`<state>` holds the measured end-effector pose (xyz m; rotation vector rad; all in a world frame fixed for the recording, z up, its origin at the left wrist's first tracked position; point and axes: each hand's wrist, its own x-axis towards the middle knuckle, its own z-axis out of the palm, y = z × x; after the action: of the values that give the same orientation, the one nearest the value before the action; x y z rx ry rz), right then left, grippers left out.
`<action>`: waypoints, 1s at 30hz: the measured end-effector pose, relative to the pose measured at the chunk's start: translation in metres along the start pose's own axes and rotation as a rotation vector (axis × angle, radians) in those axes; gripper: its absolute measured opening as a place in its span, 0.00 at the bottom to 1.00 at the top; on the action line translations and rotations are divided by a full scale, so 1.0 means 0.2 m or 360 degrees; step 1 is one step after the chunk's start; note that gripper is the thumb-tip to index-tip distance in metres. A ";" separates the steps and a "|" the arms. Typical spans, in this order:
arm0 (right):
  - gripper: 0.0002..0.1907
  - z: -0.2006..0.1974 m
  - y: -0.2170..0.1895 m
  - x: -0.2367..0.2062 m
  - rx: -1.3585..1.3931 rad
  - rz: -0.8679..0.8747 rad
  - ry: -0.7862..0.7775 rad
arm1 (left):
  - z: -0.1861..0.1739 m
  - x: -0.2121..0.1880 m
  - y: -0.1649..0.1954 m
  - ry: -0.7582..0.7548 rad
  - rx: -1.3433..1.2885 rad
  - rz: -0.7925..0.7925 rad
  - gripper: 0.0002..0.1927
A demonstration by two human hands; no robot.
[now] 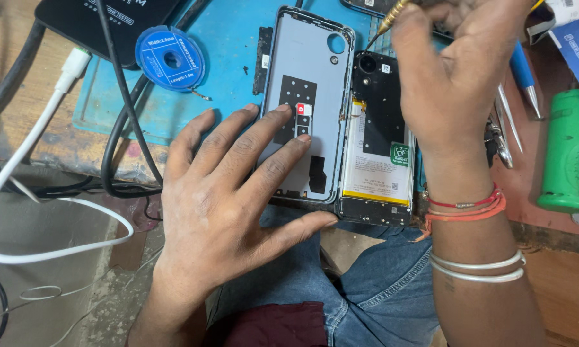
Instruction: The person uses a heat gun on the back of a blue smartphone, then uses a metal pry tool to separate the back cover from the frame. They open the phone to reveal the internal components and use a small screwdriver to remove screws from the interior.
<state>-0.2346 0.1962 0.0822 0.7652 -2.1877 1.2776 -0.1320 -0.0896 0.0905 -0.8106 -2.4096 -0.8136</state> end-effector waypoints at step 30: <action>0.39 -0.04 -0.13 0.01 0.0473 0.0508 0.0242 | 0.00 0.00 0.00 -0.0007 -0.0003 -0.0005 0.37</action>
<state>-0.2180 0.1919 0.1025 0.4143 -2.0786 1.7871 -0.1314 -0.0897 0.0914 -0.8107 -2.4148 -0.8162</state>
